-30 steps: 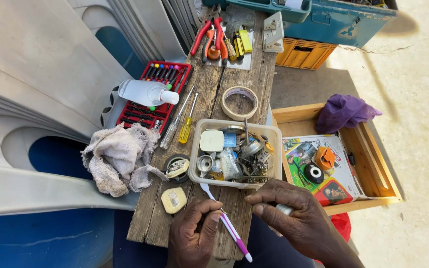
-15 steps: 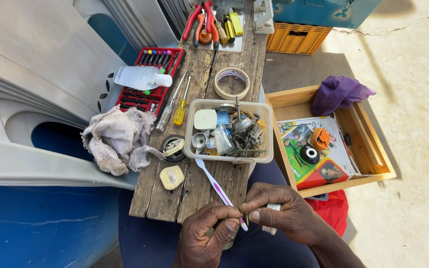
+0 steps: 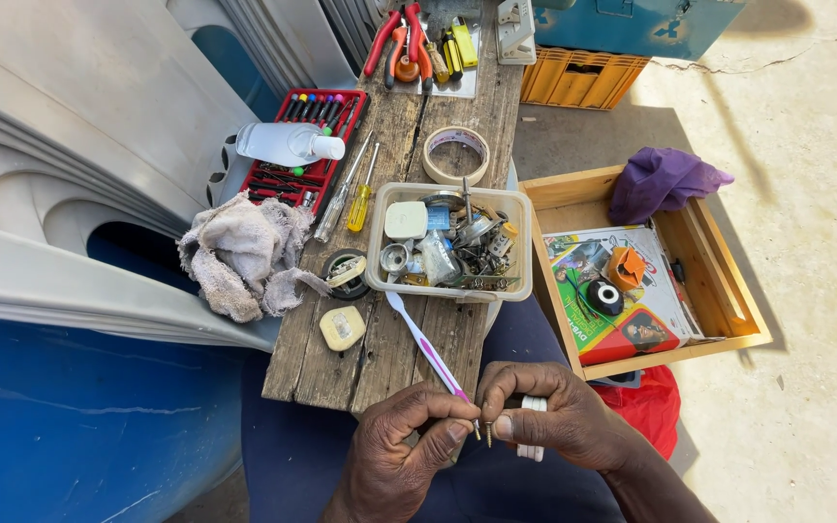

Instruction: The person disassembles a white electrical plug, searches through a container of small parts, and attempts to reassemble the plug using a screwdriver. They handle screws, a plug housing, and a toothbrush-like tool during the process.

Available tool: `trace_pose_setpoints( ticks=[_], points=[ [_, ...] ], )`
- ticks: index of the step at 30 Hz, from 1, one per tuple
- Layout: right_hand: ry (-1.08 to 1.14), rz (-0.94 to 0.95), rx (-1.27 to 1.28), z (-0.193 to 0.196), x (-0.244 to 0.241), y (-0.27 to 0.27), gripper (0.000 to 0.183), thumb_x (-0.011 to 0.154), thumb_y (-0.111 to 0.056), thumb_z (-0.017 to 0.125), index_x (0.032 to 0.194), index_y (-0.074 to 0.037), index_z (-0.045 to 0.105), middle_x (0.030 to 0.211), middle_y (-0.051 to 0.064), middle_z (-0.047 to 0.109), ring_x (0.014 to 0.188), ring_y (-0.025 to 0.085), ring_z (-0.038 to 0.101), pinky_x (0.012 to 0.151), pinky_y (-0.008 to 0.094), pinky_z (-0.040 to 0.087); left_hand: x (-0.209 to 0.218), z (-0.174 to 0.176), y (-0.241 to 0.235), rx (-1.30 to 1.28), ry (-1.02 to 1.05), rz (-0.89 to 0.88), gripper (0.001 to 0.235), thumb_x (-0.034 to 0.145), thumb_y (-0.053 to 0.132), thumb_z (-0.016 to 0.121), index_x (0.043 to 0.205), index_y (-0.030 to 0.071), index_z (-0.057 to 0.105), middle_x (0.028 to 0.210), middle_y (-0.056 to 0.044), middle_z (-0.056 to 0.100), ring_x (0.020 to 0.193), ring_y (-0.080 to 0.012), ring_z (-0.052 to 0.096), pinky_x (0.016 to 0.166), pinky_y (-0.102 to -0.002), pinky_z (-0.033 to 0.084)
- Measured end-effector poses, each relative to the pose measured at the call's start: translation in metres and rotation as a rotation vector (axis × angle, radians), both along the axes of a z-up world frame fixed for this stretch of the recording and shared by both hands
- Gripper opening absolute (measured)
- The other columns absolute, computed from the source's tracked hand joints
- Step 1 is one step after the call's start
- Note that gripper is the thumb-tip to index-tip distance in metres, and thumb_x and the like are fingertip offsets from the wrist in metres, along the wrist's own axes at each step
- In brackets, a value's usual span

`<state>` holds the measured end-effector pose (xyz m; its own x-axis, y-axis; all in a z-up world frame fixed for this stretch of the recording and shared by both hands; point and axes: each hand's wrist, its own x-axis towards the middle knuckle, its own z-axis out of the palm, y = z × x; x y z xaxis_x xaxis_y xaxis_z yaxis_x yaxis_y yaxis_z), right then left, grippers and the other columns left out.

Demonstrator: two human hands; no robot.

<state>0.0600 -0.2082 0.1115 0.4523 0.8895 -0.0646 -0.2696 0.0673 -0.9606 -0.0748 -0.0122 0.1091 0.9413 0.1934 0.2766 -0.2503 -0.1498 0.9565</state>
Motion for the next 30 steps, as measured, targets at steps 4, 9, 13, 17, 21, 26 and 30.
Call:
trace_pose_setpoints(
  ticks=[4,9,13,17,21,26,30],
  points=[
    [-0.002,0.012,0.016,0.002,-0.003,-0.002,0.014,0.095,-0.019,0.081,0.097,-0.005,0.077,0.091,0.011,0.067,0.068,0.018,0.064,0.059,0.030,0.055,-0.002,0.006,0.003,0.010,-0.012,-0.045,0.018,0.101,0.025,0.071,0.105,0.011,0.082,0.101,-0.007,0.082,0.096,-0.0192,0.080,0.089,-0.032,0.061],
    [-0.016,-0.021,0.015,0.001,-0.008,-0.006,0.015,0.096,-0.019,0.079,0.099,-0.004,0.078,0.091,0.011,0.066,0.066,0.019,0.065,0.056,0.030,0.055,-0.004,0.010,0.003,-0.010,-0.026,-0.075,0.017,0.101,0.025,0.072,0.106,0.011,0.081,0.096,-0.005,0.079,0.090,-0.0180,0.077,0.083,-0.032,0.060],
    [-0.027,-0.032,0.007,-0.001,-0.010,-0.009,0.017,0.095,-0.021,0.080,0.097,-0.004,0.080,0.090,0.013,0.067,0.067,0.020,0.066,0.057,0.031,0.057,-0.005,0.012,0.002,-0.031,-0.016,-0.101,0.015,0.101,0.022,0.073,0.106,0.011,0.082,0.094,-0.004,0.076,0.087,-0.0163,0.074,0.080,-0.030,0.059],
    [-0.019,-0.037,0.043,-0.001,-0.012,-0.011,0.014,0.095,-0.019,0.081,0.098,-0.005,0.079,0.089,0.014,0.066,0.066,0.021,0.065,0.055,0.031,0.057,-0.006,0.016,0.002,-0.014,-0.022,-0.114,0.016,0.101,0.024,0.072,0.107,0.011,0.081,0.094,-0.003,0.077,0.087,-0.0160,0.075,0.080,-0.030,0.060],
    [-0.020,-0.030,0.047,0.000,-0.014,-0.013,0.013,0.096,-0.019,0.080,0.099,-0.006,0.079,0.089,0.012,0.065,0.068,0.021,0.064,0.058,0.031,0.054,-0.006,0.015,0.001,-0.030,-0.025,-0.114,0.015,0.100,0.021,0.073,0.106,0.011,0.081,0.091,-0.003,0.075,0.084,-0.0156,0.073,0.077,-0.030,0.059],
    [-0.005,-0.031,0.065,-0.001,-0.013,-0.011,0.012,0.096,-0.017,0.080,0.099,-0.005,0.079,0.089,0.012,0.065,0.068,0.021,0.065,0.058,0.031,0.055,-0.007,0.014,0.002,-0.021,-0.028,-0.120,0.015,0.100,0.022,0.073,0.107,0.011,0.081,0.094,-0.003,0.077,0.089,-0.0161,0.075,0.082,-0.030,0.059],
    [-0.020,-0.034,0.035,-0.004,-0.011,-0.011,0.011,0.095,-0.017,0.081,0.098,-0.006,0.080,0.089,0.012,0.065,0.067,0.021,0.066,0.056,0.032,0.056,-0.007,0.013,0.002,-0.025,-0.033,-0.120,0.015,0.101,0.022,0.073,0.107,0.012,0.081,0.093,-0.003,0.076,0.087,-0.0160,0.074,0.081,-0.030,0.058]
  ],
)
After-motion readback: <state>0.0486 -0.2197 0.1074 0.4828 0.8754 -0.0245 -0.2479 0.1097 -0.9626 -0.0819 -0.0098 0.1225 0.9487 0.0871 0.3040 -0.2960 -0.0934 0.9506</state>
